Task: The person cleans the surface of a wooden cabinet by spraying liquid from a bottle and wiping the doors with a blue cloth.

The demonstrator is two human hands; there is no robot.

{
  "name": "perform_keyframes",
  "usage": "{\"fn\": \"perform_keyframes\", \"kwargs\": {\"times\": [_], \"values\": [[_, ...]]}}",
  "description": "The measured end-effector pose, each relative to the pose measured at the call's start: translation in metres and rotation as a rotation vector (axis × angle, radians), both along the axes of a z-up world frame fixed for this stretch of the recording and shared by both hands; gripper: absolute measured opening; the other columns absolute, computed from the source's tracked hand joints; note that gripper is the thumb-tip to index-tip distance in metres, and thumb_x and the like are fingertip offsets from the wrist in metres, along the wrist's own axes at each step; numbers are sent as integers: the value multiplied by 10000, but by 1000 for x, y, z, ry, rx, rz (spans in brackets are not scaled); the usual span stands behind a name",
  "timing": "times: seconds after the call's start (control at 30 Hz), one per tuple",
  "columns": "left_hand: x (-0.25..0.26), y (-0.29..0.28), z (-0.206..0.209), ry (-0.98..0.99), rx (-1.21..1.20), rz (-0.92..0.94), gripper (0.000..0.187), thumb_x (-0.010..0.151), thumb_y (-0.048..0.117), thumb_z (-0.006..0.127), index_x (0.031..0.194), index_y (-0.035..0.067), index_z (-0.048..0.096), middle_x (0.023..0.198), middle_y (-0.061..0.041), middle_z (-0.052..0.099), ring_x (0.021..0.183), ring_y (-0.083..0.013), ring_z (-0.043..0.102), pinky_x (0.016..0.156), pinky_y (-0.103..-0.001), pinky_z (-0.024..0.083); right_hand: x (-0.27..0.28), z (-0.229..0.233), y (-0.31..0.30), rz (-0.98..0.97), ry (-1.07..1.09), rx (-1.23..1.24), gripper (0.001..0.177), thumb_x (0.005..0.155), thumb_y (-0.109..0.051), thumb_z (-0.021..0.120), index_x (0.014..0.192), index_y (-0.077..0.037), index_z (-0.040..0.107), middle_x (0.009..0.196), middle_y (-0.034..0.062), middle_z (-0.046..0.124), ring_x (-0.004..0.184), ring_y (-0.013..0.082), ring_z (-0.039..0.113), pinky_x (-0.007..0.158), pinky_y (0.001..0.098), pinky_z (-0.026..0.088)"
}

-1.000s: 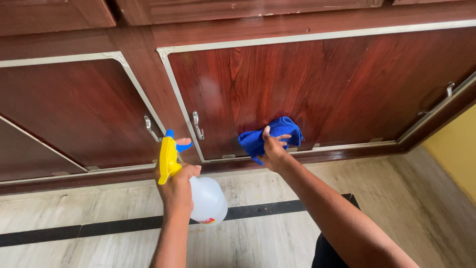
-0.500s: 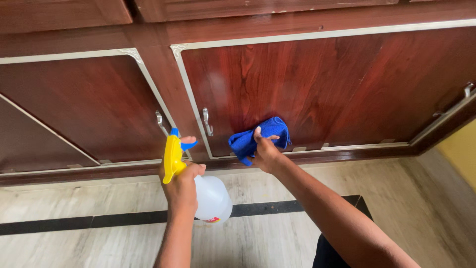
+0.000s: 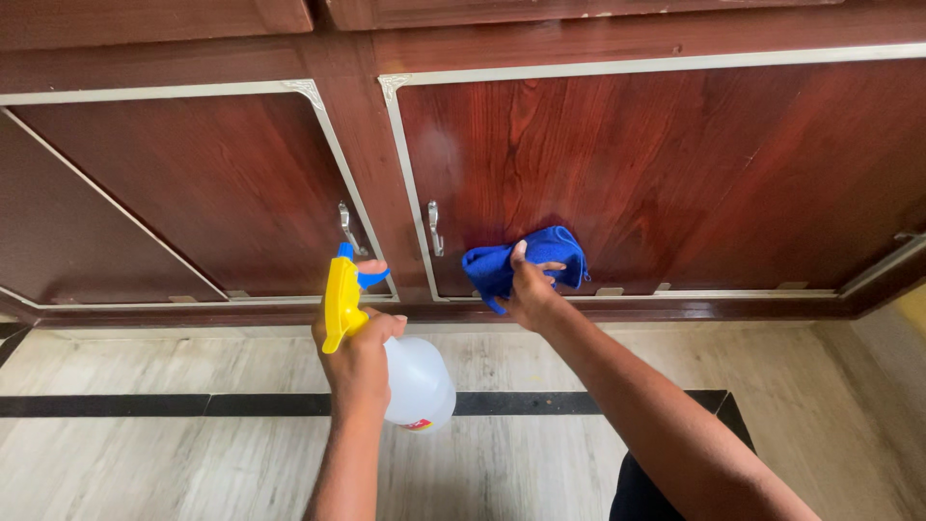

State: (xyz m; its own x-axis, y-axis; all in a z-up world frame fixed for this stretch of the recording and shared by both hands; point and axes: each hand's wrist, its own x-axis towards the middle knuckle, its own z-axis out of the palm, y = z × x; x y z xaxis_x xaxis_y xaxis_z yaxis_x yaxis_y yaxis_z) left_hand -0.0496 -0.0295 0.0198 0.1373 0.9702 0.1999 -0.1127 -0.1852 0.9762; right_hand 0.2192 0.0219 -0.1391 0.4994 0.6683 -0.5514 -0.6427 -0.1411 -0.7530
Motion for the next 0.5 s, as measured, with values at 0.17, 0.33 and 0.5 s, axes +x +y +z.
{"fn": "perform_keyframes", "kwargs": {"times": [0.17,0.33,0.5], "values": [[3,0,-2,-39,-18,-26,580,612,-18,590,1160,111,731,581,22,450,576,-94,456,636,-248,395,-9,-4,1,-13,-173,-179,1002,929,-586,510,1512,-247,-230,1666,85,19,1409,338,410,1070,623,499],[5,1,-4,-56,-18,-39,576,617,-20,594,1163,104,730,587,27,426,574,-88,430,629,-250,377,22,-46,17,334,-542,-184,707,1020,-577,468,1450,-25,367,1474,225,467,1286,383,568,949,540,525],[-1,3,-4,-66,-30,-27,583,615,-16,583,1169,104,721,612,29,513,590,-80,491,641,-246,390,28,-50,23,286,-510,-181,657,1001,-517,469,1329,44,566,1240,246,669,1111,390,686,873,556,580]]}}
